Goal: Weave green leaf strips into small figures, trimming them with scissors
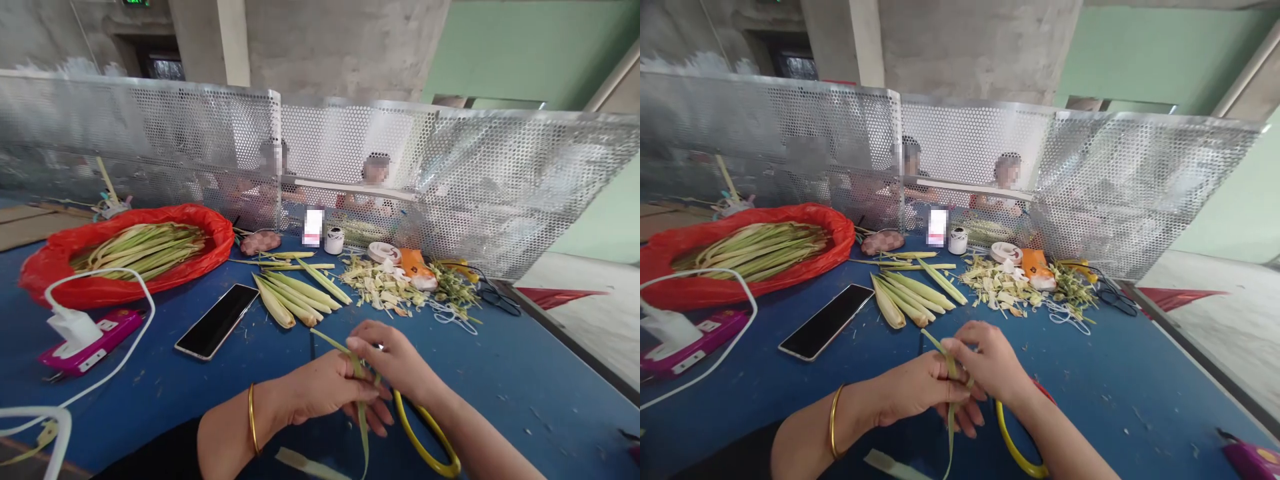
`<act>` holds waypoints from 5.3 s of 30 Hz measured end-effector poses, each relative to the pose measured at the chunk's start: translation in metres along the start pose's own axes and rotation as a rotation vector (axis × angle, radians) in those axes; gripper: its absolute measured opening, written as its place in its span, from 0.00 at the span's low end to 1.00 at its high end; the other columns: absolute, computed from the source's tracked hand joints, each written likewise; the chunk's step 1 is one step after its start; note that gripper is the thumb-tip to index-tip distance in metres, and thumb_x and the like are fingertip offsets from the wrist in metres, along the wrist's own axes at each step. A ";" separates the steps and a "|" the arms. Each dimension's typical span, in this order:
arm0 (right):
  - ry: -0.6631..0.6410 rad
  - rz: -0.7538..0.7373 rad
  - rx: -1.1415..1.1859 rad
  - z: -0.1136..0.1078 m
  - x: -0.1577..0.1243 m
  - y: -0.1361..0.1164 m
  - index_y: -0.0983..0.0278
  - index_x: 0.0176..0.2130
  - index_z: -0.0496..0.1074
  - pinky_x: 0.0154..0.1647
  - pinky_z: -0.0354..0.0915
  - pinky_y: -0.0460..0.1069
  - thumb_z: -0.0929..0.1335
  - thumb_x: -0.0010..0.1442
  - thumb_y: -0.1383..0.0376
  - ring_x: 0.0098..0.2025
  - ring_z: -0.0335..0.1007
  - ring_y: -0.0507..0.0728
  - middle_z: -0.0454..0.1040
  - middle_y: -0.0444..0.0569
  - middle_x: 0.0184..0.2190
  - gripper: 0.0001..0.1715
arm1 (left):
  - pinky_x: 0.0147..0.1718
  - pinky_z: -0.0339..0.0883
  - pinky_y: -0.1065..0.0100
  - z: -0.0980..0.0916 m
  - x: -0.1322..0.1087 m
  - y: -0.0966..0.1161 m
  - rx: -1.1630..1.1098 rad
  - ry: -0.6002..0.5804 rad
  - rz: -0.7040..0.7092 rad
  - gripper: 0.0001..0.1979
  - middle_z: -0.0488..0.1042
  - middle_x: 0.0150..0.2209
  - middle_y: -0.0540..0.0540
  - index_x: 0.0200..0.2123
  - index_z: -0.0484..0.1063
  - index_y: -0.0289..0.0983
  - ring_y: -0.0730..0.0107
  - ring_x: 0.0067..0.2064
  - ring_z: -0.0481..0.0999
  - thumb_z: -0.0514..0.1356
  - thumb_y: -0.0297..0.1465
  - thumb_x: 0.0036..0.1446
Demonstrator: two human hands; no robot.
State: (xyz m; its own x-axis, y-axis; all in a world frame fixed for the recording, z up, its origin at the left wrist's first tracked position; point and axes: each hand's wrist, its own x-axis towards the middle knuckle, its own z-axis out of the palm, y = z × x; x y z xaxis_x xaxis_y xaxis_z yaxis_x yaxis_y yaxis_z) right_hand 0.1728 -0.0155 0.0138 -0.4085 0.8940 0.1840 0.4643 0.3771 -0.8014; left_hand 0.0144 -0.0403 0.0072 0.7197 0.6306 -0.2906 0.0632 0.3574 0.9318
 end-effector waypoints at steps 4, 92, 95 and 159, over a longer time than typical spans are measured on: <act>-0.064 0.150 0.243 0.012 -0.001 -0.006 0.64 0.27 0.76 0.34 0.64 0.48 0.69 0.58 0.53 0.32 0.67 0.55 0.73 0.46 0.29 0.18 | 0.29 0.63 0.68 0.003 0.004 -0.005 -0.008 0.008 -0.026 0.11 0.76 0.27 0.46 0.31 0.75 0.35 0.71 0.24 0.74 0.62 0.38 0.52; 0.240 0.446 0.684 0.027 -0.011 0.000 0.67 0.27 0.71 0.16 0.59 0.44 0.72 0.51 0.48 0.16 0.62 0.48 0.68 0.41 0.17 0.23 | 0.26 0.74 0.75 -0.024 -0.010 0.020 -0.528 0.110 0.101 0.13 0.81 0.37 0.37 0.40 0.77 0.29 0.68 0.30 0.82 0.54 0.29 0.62; 0.194 0.396 0.557 0.021 -0.011 0.003 0.66 0.29 0.69 0.15 0.59 0.44 0.69 0.54 0.47 0.15 0.61 0.48 0.67 0.39 0.17 0.24 | 0.27 0.74 0.75 -0.026 -0.011 0.024 -0.499 0.238 0.138 0.13 0.81 0.38 0.36 0.39 0.77 0.28 0.67 0.31 0.81 0.55 0.29 0.61; 0.462 0.200 0.296 0.023 -0.015 -0.007 0.62 0.30 0.67 0.18 0.52 0.42 0.64 0.58 0.63 0.19 0.53 0.48 0.63 0.38 0.17 0.07 | 0.15 0.60 0.76 -0.003 -0.007 0.018 0.164 0.499 0.216 0.15 0.69 0.23 0.52 0.41 0.73 0.33 0.74 0.22 0.67 0.64 0.33 0.50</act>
State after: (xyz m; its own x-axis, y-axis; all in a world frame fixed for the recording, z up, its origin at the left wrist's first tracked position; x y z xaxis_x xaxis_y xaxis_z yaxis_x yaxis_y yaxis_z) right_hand 0.1581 -0.0373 0.0036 0.0800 0.9787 0.1889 0.2307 0.1662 -0.9587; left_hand 0.0088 -0.0362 0.0251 0.3169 0.9408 -0.1202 0.0861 0.0976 0.9915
